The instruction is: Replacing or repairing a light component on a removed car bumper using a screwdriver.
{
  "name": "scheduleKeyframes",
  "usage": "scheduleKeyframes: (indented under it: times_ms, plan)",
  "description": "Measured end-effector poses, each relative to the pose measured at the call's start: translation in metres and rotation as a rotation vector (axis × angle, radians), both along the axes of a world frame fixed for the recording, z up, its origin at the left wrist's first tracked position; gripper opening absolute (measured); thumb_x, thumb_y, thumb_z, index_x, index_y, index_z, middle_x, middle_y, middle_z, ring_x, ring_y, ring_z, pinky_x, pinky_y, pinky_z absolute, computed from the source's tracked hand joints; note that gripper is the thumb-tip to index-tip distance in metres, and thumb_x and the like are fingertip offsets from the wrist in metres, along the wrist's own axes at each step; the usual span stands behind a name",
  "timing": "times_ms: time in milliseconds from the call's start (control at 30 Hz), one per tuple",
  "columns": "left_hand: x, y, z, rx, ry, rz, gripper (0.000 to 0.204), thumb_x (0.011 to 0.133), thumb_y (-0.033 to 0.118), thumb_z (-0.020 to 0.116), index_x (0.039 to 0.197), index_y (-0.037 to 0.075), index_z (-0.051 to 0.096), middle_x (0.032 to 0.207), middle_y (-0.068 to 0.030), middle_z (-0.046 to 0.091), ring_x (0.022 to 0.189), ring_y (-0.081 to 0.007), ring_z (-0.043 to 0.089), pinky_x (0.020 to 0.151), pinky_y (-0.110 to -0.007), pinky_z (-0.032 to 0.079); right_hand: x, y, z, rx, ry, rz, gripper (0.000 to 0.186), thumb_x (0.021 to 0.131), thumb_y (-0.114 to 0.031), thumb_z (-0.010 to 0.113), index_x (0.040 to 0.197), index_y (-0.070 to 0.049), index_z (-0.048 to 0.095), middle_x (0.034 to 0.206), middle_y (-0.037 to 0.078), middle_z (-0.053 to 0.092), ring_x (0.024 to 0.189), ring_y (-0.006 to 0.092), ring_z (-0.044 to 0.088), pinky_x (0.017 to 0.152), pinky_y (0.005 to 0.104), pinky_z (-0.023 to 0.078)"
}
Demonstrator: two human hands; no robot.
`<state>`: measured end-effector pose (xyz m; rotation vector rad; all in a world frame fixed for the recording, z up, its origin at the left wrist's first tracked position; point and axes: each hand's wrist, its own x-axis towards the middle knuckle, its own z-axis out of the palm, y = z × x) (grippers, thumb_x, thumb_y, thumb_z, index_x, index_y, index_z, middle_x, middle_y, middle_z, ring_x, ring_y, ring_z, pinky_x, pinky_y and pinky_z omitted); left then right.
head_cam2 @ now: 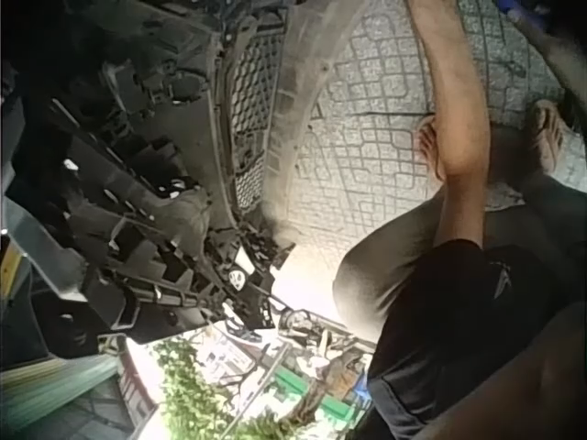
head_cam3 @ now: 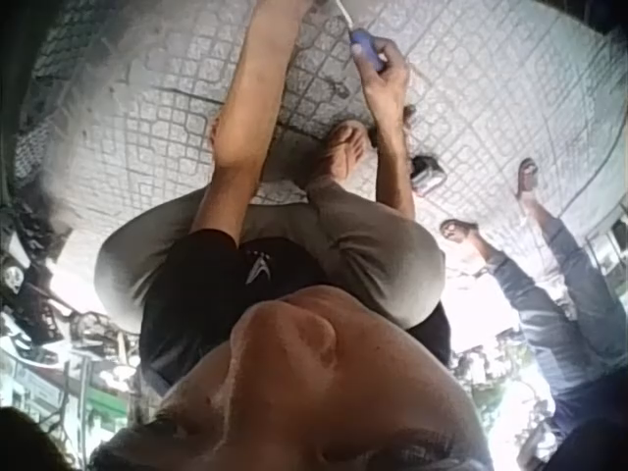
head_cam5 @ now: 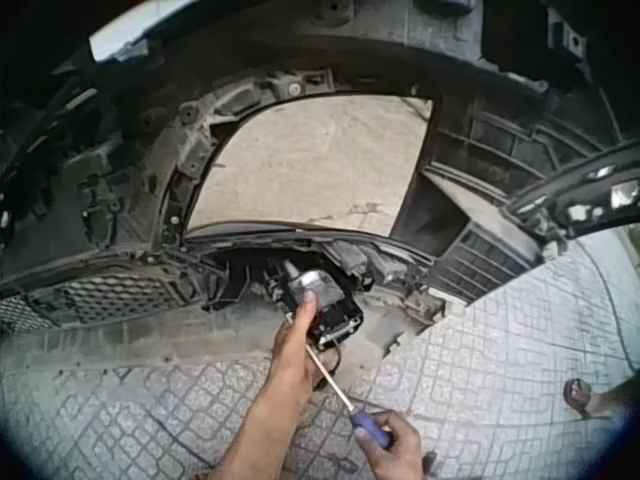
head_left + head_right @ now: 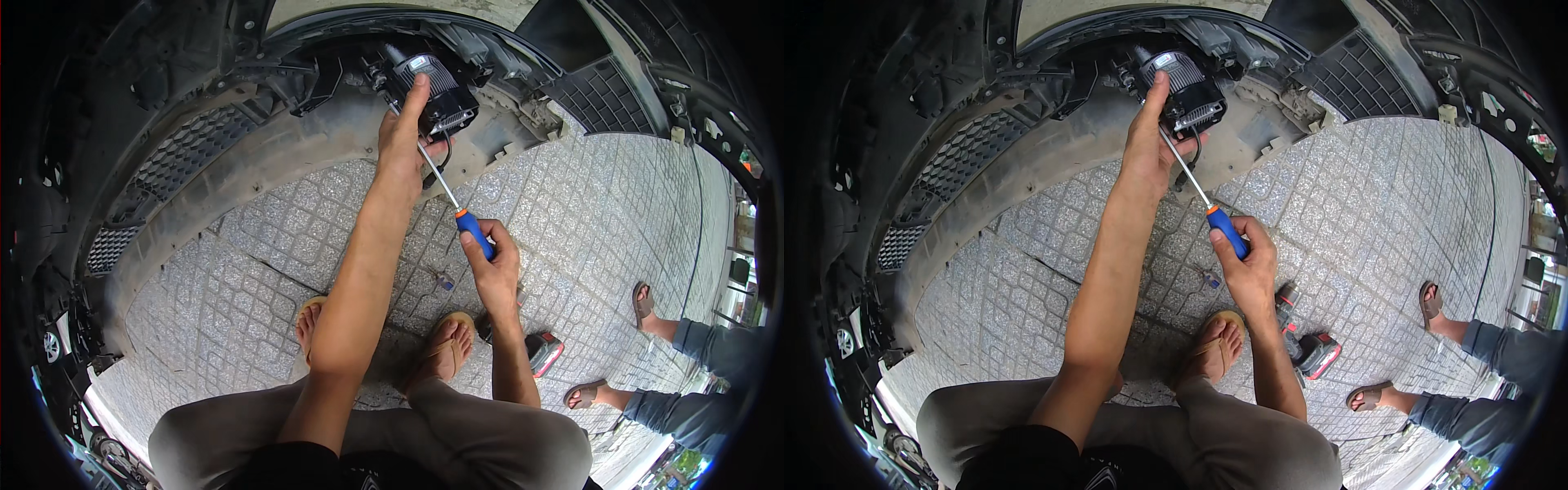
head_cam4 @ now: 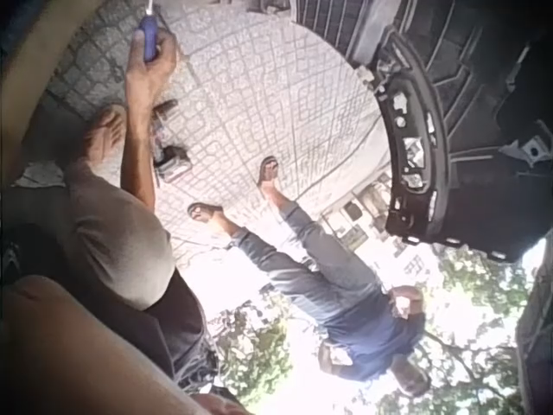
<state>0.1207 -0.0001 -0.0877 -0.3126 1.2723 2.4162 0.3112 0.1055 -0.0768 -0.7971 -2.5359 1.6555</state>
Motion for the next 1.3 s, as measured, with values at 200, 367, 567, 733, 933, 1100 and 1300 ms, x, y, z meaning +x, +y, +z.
scheduleKeyframes:
  times_ms: [200, 367, 567, 733, 933, 1100, 1300]
  plan:
    - [-0.003, -0.002, 0.000, 0.012, -0.015, 0.005, 0.062, 0.089, 0.059, 0.069, 0.124, 0.008, 0.061, 0.110, -0.0082, 0.072, 0.093, -0.0203, 0.073, 0.076, -0.038, 0.061, -0.006, -0.003, 0.005, 0.522, 0.346, 0.088, 0.027, 0.082, -0.014, 0.081, 0.101, -0.001, 0.066, 0.089, 0.016, 0.061, 0.070, 0.0322, 0.063, 0.064, 0.0397, 0.050]
    - [-0.004, 0.000, 0.000, -0.028, -0.029, -0.004, 0.062, 0.088, 0.059, 0.070, 0.121, 0.006, 0.062, 0.105, -0.0083, 0.073, 0.090, -0.0201, 0.073, 0.075, -0.037, 0.061, -0.004, 0.000, -0.001, 0.597, 0.375, 0.112, 0.032, 0.082, -0.015, 0.082, 0.107, -0.002, 0.067, 0.091, 0.015, 0.062, 0.074, 0.0324, 0.065, 0.062, 0.0402, 0.053]
    - [-0.004, 0.000, 0.000, -0.040, -0.033, -0.008, 0.062, 0.089, 0.061, 0.069, 0.118, 0.007, 0.063, 0.104, -0.0084, 0.073, 0.089, -0.0194, 0.073, 0.074, -0.037, 0.061, -0.003, -0.002, 0.000, 0.759, 0.429, 0.119, 0.036, 0.082, -0.015, 0.083, 0.112, -0.002, 0.067, 0.091, 0.014, 0.062, 0.074, 0.0305, 0.066, 0.061, 0.0394, 0.054]
    - [-0.005, -0.003, 0.000, -0.062, -0.030, -0.004, 0.065, 0.089, 0.064, 0.068, 0.118, 0.007, 0.063, 0.105, -0.0085, 0.073, 0.091, -0.0188, 0.072, 0.075, -0.037, 0.060, -0.007, -0.004, 0.007, 0.587, 0.440, 0.097, 0.028, 0.083, -0.013, 0.081, 0.105, 0.000, 0.069, 0.087, 0.014, 0.063, 0.072, 0.0259, 0.064, 0.057, 0.0352, 0.050]
    - [0.000, -0.011, -0.001, -0.061, -0.059, -0.052, 0.079, 0.087, 0.076, 0.060, 0.125, 0.007, 0.059, 0.111, -0.0105, 0.070, 0.099, -0.0217, 0.069, 0.083, -0.040, 0.058, -0.003, 0.004, 0.007, -0.471, 0.002, -0.040, 0.037, 0.103, -0.032, 0.061, 0.088, 0.001, 0.069, 0.072, 0.000, 0.060, 0.047, 0.0041, 0.044, 0.043, 0.0240, 0.029]
    - [-0.010, -0.030, -0.024, 0.020, 0.022, 0.195, 0.051, 0.102, 0.049, 0.056, 0.130, 0.006, 0.054, 0.117, -0.0112, 0.066, 0.101, -0.0231, 0.065, 0.088, -0.042, 0.054, -0.004, 0.005, 0.011, -0.540, -0.024, -0.031, 0.037, 0.105, -0.030, 0.058, 0.101, 0.005, 0.070, 0.073, 0.001, 0.059, 0.045, 0.0041, 0.040, 0.040, 0.0213, 0.025]
    - [-0.014, -0.037, -0.031, -0.066, 0.009, 0.189, 0.025, 0.101, 0.018, 0.064, 0.118, 0.001, 0.061, 0.102, -0.0050, 0.067, 0.091, -0.0153, 0.063, 0.081, -0.033, 0.055, -0.004, 0.004, 0.006, -0.528, -0.030, -0.013, 0.040, 0.105, -0.032, 0.057, 0.101, 0.005, 0.070, 0.073, 0.002, 0.059, 0.044, 0.0038, 0.039, 0.039, 0.0211, 0.024]
